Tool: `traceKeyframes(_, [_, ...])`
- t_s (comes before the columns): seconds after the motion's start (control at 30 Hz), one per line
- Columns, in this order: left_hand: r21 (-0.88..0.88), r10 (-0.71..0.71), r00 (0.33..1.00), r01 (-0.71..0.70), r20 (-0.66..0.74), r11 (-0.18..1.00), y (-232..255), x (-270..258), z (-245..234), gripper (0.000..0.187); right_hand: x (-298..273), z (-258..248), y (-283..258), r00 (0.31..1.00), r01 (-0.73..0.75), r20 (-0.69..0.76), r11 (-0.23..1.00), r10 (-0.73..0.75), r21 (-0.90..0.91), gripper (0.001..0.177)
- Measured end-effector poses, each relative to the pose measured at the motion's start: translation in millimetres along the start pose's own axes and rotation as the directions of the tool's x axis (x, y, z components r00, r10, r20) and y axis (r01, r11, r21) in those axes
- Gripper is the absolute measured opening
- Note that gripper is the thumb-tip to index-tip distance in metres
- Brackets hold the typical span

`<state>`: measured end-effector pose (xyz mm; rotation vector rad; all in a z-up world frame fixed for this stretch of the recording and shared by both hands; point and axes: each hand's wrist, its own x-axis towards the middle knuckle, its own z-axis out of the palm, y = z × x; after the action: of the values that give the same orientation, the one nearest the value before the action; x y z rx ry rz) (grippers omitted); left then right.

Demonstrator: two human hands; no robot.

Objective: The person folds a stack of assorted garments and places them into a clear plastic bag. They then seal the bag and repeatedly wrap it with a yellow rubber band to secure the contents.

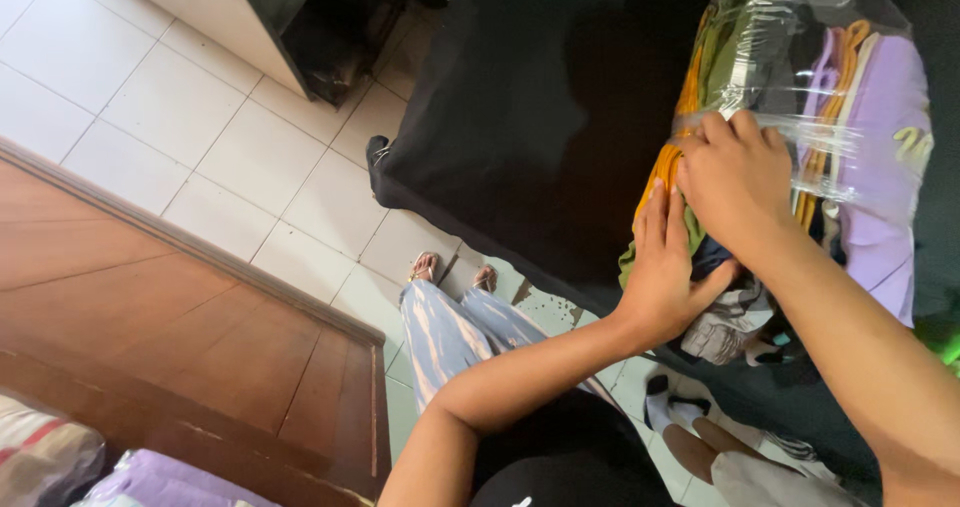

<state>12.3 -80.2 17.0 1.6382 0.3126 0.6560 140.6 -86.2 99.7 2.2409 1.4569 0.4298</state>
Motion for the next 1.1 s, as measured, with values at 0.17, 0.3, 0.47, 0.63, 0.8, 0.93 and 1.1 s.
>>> traceKeyframes(0.17, [0.026, -0.001, 0.999, 0.0, 0.037, 1.0, 6, -3, 8, 0.101, -13, 10, 12, 0.999, 0.042, -0.026, 0.999, -0.043, -0.018, 0.023])
traceKeyframes(0.3, [0.041, -0.008, 1.0, 0.008, 0.017, 0.999, 12, -4, 12, 0.098, -17, 8, 19, 0.999, 0.048, 0.005, 0.988, -0.049, 0.149, 0.016])
traceKeyframes(0.47, [-0.008, -0.009, 1.0, 0.009, -0.028, 1.0, 23, -6, 21, 0.095, -33, 0, 25, 0.994, 0.006, 0.102, 0.959, -0.036, 0.282, 0.011])
traceKeyframes(0.63, [-0.003, -0.006, 0.998, 0.006, -0.066, 1.0, 24, -7, 21, 0.095, -35, 1, 21, 0.993, 0.058, 0.102, 0.996, -0.065, 0.074, 0.017])
traceKeyframes(0.8, [-0.089, -0.061, 0.996, 0.055, -0.061, 0.995, 19, -7, 20, 0.096, -27, 4, 13, 0.982, 0.057, 0.185, 0.994, -0.04, -0.089, 0.024])
traceKeyframes(0.93, [-0.146, -0.129, 0.984, 0.11, -0.127, 0.983, 11, -9, 25, 0.104, -28, 2, 10, 0.984, 0.03, 0.172, 0.999, -0.038, 0.046, 0.027])
traceKeyframes(1.1, [-0.257, -0.165, 0.968, 0.114, -0.188, 0.96, -1, -8, 30, 0.105, -37, -7, 3, 0.98, 0.081, 0.169, 0.984, -0.108, 0.156, 0.028])
